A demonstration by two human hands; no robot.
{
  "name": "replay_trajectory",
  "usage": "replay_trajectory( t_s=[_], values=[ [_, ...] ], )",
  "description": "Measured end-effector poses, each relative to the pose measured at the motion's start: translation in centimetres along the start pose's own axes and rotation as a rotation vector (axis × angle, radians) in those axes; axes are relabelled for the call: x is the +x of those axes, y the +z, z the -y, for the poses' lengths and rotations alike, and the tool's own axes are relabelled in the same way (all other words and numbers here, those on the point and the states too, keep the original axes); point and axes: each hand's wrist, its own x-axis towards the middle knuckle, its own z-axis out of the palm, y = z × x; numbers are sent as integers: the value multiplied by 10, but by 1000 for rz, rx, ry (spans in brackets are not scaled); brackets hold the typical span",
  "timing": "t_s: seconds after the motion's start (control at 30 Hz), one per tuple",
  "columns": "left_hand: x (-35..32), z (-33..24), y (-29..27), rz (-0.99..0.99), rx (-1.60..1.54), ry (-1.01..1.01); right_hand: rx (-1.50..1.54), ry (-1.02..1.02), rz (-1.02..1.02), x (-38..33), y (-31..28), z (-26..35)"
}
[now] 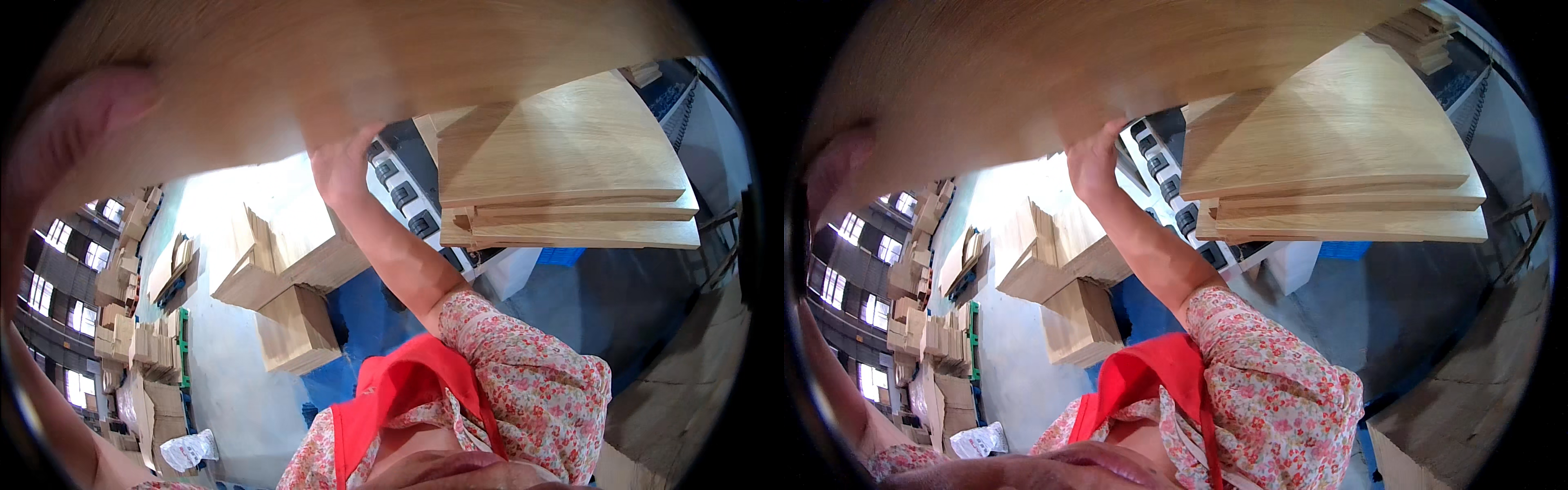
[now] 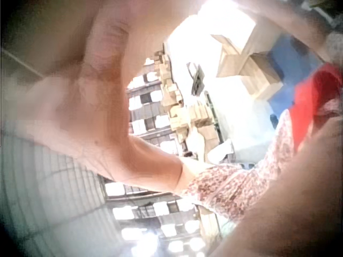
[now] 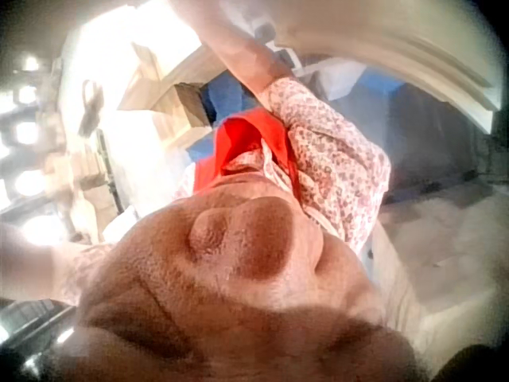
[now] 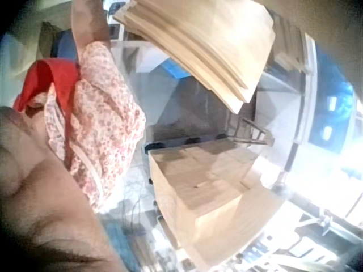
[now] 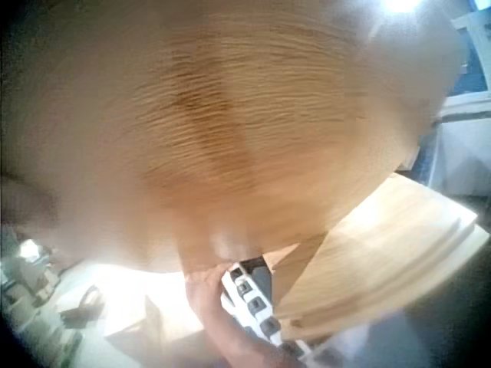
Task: The person picks up wood panels from a pallet, moves them to a work table, and later moves other wood panels onto a different pallet.
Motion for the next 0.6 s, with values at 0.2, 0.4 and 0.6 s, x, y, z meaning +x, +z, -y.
replay_trajectory(
  t_s=[0.2, 0.4, 0.6],
  values=[
    [20, -32, 22, -73, -46, 160, -86, 454, -231, -15, 5, 12],
    [46, -71, 46, -198, -176, 285, -575, 1067, 23, -112, -20, 68],
    [57, -116, 81, -248, -176, 266, -875, 1187, 208, -171, -28, 147]
  ],
)
